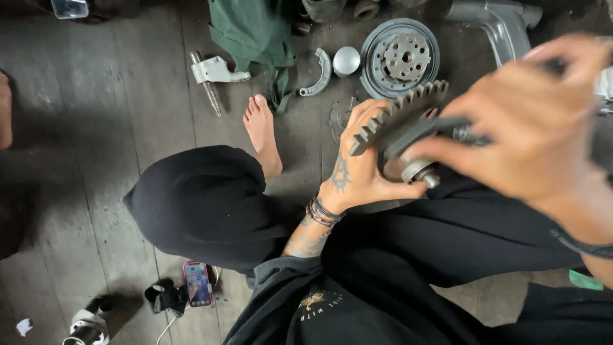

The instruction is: Inspecting and handling various internal motorcycle engine components such as the piston and clutch assembly during a repair process.

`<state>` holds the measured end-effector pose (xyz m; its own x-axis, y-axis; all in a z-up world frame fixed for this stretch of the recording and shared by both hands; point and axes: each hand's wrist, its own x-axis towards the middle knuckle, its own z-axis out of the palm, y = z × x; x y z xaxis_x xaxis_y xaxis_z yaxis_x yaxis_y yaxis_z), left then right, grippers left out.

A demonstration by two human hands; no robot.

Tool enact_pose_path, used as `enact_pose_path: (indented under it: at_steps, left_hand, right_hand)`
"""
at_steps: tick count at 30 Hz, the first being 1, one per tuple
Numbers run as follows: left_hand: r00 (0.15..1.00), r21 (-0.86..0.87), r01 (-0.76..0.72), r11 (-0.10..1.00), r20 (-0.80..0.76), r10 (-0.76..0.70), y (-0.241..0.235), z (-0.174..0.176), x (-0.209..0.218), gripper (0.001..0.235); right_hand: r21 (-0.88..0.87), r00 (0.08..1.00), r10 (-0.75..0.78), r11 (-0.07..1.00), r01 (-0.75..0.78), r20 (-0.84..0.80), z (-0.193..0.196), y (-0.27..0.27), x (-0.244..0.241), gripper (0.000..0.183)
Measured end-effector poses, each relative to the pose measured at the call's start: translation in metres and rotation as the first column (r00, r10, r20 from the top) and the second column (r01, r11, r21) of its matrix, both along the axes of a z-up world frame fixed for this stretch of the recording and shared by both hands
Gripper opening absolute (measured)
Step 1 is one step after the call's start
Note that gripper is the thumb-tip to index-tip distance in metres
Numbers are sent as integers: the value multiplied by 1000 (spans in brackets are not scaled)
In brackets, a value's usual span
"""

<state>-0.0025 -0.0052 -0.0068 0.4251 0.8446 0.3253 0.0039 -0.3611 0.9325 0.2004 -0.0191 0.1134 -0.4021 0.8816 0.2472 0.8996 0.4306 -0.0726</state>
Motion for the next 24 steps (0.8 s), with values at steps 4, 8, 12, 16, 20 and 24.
enact_pose_path:
  at_steps: [4, 8, 12, 16, 20, 24]
  left_hand:
    - [1000, 39, 3, 999, -10, -3, -3, -5, -1, 88]
    - [996, 25, 67, 997, -55, -65, 0, 12, -4, 93]
    - [993, 35, 87, 996, -85, -84, 5, 19, -3, 84]
    - [989, 215, 34, 976, -146, -2, 17, 29, -5, 62]
    - [974, 245, 100, 964, -221, -45, 19, 33, -11, 62]
    - [979, 230, 99, 968, -198, -53, 18, 35, -10, 57]
  right_hand:
    - [-26, 997, -32, 999, 30, -66, -4, 1, 11, 62]
    - [-193, 995, -7, 981, -11, -95, 6, 5, -15, 52]
    - [-409, 994, -75, 912, 38, -75, 5, 10, -2, 48]
    - [-421, 974, -132, 885, 200, 185, -11, 14, 23, 53]
    - [-459, 987, -126, 874, 160, 103, -12, 9, 23, 47]
    - [-578, 987, -117, 816, 32, -111, -13, 15, 23, 34]
